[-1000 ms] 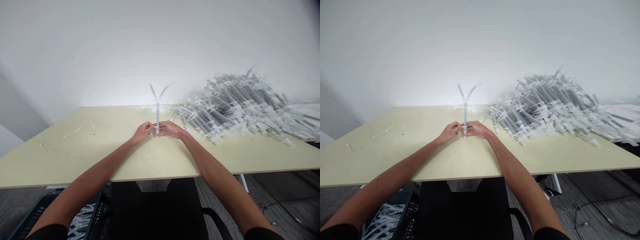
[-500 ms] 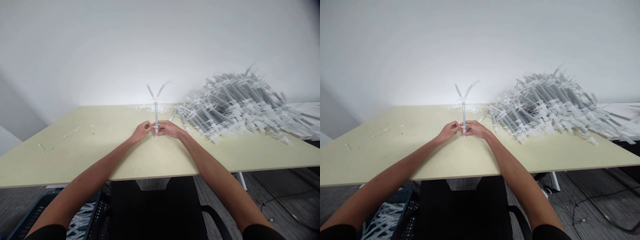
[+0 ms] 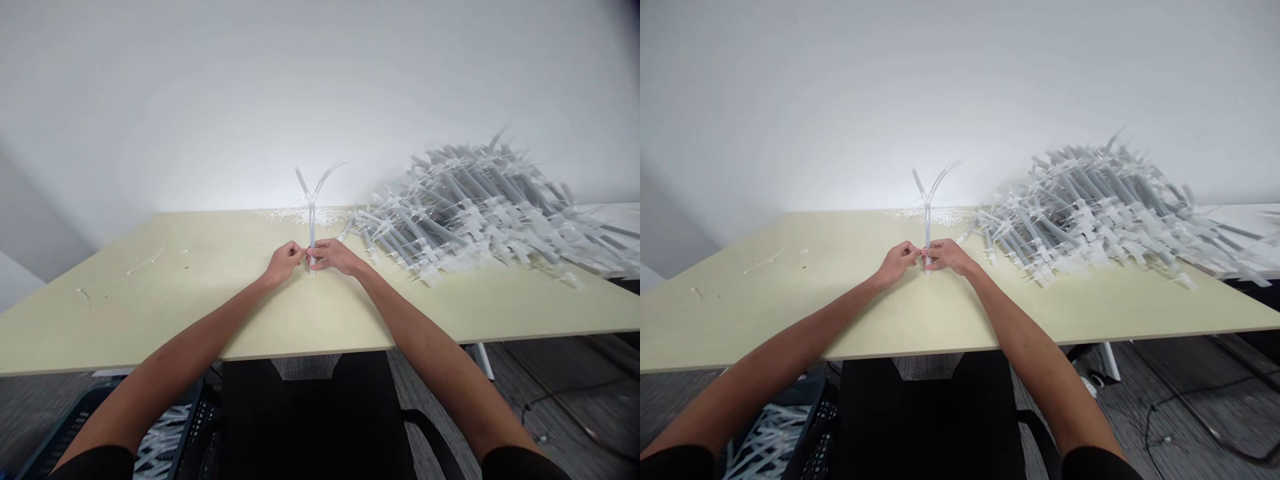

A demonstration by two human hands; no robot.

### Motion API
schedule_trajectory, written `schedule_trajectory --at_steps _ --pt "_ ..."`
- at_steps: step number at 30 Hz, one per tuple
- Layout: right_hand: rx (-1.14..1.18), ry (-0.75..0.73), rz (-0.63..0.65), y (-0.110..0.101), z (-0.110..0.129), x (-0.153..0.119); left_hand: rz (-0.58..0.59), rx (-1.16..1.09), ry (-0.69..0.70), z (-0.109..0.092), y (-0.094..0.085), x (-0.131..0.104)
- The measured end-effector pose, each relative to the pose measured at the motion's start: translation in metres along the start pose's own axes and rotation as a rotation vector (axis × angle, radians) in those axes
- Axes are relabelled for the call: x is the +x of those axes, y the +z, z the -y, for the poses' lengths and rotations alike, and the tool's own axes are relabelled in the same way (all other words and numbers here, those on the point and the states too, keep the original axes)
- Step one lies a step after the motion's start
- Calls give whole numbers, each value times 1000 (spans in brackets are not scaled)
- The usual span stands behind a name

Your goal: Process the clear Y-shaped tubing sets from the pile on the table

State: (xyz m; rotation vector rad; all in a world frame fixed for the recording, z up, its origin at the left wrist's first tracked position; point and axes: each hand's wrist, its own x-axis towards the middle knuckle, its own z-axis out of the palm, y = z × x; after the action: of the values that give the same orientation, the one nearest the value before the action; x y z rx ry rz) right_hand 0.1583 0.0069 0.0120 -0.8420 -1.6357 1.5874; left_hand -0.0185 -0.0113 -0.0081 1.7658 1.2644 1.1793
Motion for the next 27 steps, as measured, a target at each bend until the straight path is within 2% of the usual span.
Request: schedule_trajectory --at_steps 7,12,17,20,27 --pt "-23 22 -48 3 0 1 -102 199 169 -9 4 -12" --pt "-38 -27 -99 9 1 -1 -71 112 77 -7 0 -10" --pt "-15 -38 -103 12 3 0 -41 -15 41 -5 1 -6" --pt "-20 -102 -137 13 0 2 -5 -117 -23 -3 5 -5" --pt "-27 -252 -229 13 -7 10 17 -155 -20 -5 5 -4"
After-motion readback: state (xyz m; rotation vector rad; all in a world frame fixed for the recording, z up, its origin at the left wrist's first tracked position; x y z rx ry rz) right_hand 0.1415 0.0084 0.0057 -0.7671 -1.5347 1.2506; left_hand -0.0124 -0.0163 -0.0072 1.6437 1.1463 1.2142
